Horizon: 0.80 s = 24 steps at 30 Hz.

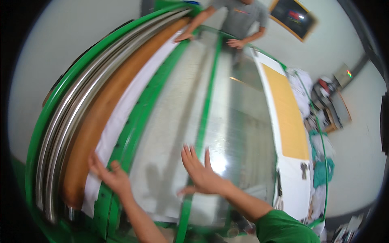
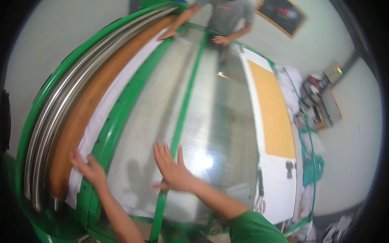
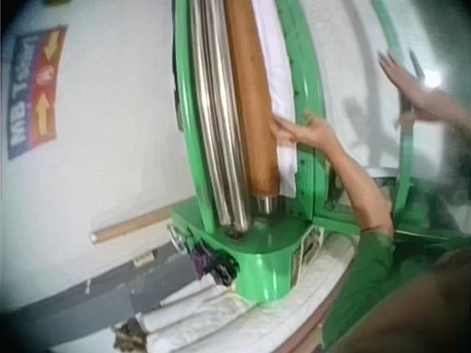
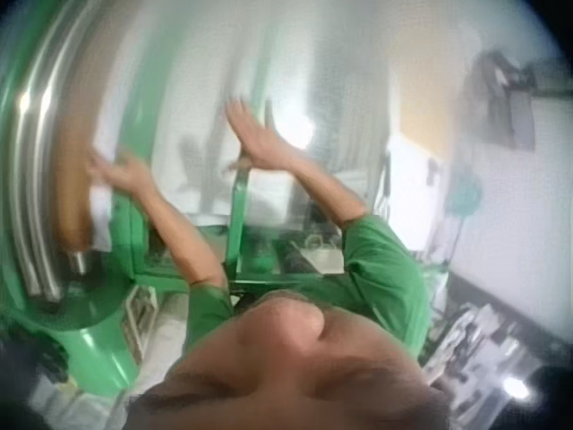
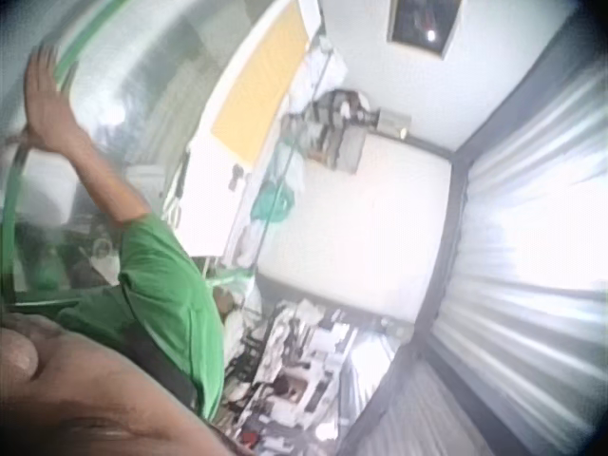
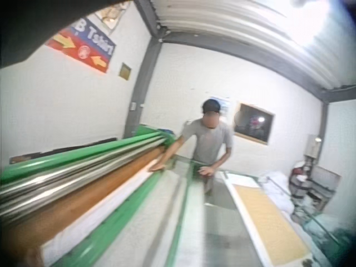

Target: The person aligns a large white fabric sheet on a heat press table with a coworker, then uses shears to cut the fabric in half. The person continues to cut out printed t-shirt design shapes from the fabric.

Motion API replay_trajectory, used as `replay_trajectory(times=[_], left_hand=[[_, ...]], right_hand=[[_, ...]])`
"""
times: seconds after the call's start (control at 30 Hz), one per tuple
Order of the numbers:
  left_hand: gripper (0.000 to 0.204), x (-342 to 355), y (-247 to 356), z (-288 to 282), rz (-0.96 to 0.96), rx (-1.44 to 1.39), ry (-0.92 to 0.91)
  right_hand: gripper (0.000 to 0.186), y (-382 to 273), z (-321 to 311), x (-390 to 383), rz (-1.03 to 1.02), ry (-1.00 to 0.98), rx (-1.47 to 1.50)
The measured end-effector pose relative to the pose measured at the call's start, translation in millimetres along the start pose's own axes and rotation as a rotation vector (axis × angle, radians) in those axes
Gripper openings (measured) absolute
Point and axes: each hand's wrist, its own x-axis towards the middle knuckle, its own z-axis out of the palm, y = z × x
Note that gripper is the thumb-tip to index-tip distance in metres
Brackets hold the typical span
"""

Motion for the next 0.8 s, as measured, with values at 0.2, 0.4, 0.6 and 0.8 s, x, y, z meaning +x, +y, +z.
replay_trajectory(times=[0.2,0.4,0.6,0.8], left_hand=[[0.08,33.5,71.2,-0.3,0.023,-0.25,0.078],[0.081,30.8,193.2,-9.1,-0.068,-0.6,-0.18],[0.06,9.7,364.4,-70.1,0.283,-1.02,-1.372],[0.05,-99.2,446.1,-251.6,0.976,-0.722,-2.369]], right_hand=[[0.108,-85.2,5.0,-257.9,0.207,0.024,0.239],[0.053,-174.4,-84.3,-337.6,-0.206,-0.281,1.649],[0.044,-261.9,-194.0,-349.5,-1.1,-0.214,1.43],[0.046,-334.0,-273.1,-443.5,-1.174,-0.058,1.143]])
